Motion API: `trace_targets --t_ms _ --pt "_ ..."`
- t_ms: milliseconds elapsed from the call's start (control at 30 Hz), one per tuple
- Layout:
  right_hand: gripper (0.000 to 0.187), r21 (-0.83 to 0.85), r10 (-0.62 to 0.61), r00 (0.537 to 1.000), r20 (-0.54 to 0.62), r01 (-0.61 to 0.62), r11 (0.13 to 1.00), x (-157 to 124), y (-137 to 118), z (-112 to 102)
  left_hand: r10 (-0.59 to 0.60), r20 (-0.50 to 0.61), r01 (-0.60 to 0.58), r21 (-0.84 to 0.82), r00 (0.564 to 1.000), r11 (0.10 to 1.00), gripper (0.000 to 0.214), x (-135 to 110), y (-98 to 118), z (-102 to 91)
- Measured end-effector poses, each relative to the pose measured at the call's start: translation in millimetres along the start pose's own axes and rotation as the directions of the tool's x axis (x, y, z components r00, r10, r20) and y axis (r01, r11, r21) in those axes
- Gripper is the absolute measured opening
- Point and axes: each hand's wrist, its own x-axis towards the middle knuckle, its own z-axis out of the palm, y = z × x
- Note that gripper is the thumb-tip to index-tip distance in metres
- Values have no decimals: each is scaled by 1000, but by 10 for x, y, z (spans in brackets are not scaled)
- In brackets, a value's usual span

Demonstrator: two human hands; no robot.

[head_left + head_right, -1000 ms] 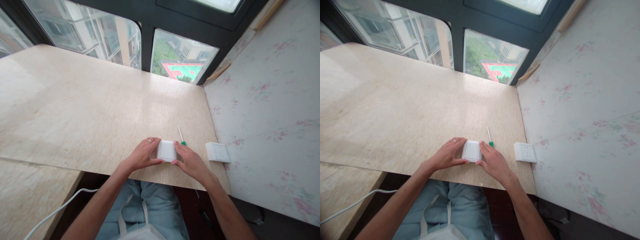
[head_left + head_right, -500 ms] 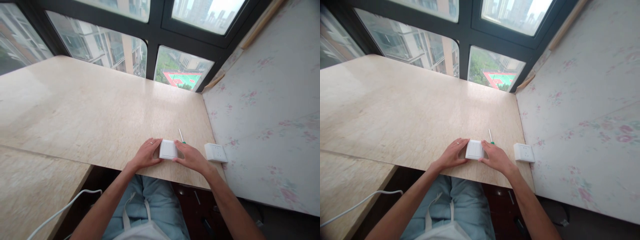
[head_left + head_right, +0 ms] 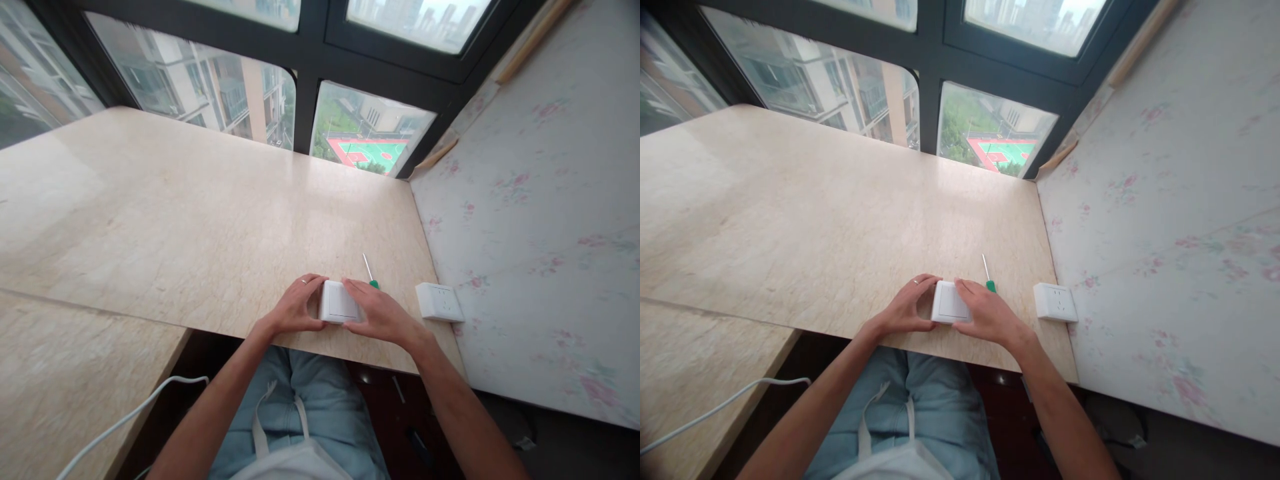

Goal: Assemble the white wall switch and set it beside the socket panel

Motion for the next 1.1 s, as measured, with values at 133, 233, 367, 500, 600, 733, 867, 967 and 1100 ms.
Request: trace_targets --t_ms 133,233,367,500,600,733,867,967,1100 --pt "82 12 -29 999 17 28 1000 17 59 -42 1 24 -1 -24 1000 1000 84 -7 -13 8" --pt "81 39 -59 998 0 59 997 16 118 -29 5 23 -4 -50 1000 999 85 -11 -11 14" --pt "82 86 -80 994 -70 86 993 -39 153 36 -13 -18 11 -107 1000 994 85 -28 9 15" --pt "82 118 -37 993 -114 51 992 -125 152 87 -7 -44 1 -143 999 990 84 -47 21 14" --pt "83 125 -9 991 -131 25 992 -169 166 99 1 -48 -8 -148 999 989 85 -51 26 16" --pt "83 119 -30 992 -125 45 992 -174 169 101 2 -36 -6 -123 999 992 84 -46 32 19" --pt "83 95 -58 991 -118 70 993 -137 127 95 12 -16 -13 -96 1000 995 85 -39 22 27" --pt "81 77 -50 994 -92 57 995 -111 97 78 7 -17 -8 -85 1000 996 86 -38 10 32" --pt "81 79 -16 998 -53 20 997 -91 76 53 0 9 1 -58 1000 998 87 -39 -7 43"
